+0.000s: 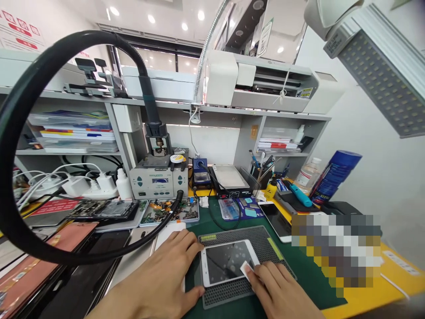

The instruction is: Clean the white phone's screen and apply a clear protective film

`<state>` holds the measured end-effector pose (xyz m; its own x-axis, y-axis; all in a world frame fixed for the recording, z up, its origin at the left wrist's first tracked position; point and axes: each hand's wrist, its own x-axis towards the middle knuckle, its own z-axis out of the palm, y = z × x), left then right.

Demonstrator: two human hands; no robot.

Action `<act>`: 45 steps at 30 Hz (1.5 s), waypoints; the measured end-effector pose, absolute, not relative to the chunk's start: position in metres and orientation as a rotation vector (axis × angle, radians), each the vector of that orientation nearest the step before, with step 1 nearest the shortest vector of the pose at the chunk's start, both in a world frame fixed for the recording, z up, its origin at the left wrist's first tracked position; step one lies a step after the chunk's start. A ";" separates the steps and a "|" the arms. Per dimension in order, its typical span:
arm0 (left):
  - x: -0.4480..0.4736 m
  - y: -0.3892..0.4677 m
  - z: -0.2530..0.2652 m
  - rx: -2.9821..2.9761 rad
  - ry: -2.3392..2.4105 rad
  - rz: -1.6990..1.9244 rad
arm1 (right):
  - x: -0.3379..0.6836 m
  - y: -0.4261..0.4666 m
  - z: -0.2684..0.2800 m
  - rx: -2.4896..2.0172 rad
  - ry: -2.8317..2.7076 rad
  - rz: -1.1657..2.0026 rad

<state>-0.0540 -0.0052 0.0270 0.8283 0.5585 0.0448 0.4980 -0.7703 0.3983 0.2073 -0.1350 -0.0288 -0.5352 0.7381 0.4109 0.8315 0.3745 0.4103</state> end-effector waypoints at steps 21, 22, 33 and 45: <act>-0.045 -0.007 0.034 2.579 0.930 0.067 | 0.243 -0.126 -0.032 -1.626 -2.497 -0.766; -0.045 -0.008 0.035 2.578 0.936 0.057 | 0.243 -0.123 -0.031 -1.624 -2.495 -0.768; -0.042 -0.009 0.044 2.560 0.958 -0.038 | 0.239 -0.096 -0.011 -1.770 -2.574 -0.441; -0.045 -0.009 0.035 2.594 0.916 0.109 | 0.239 -0.127 -0.023 -1.670 -2.568 -0.627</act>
<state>-0.0451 -0.0092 0.0349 0.7836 0.6189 -0.0540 0.5888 -0.7123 0.3819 0.2394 -0.1270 -0.0226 -0.4295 0.8742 0.2263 0.8802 0.3492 0.3215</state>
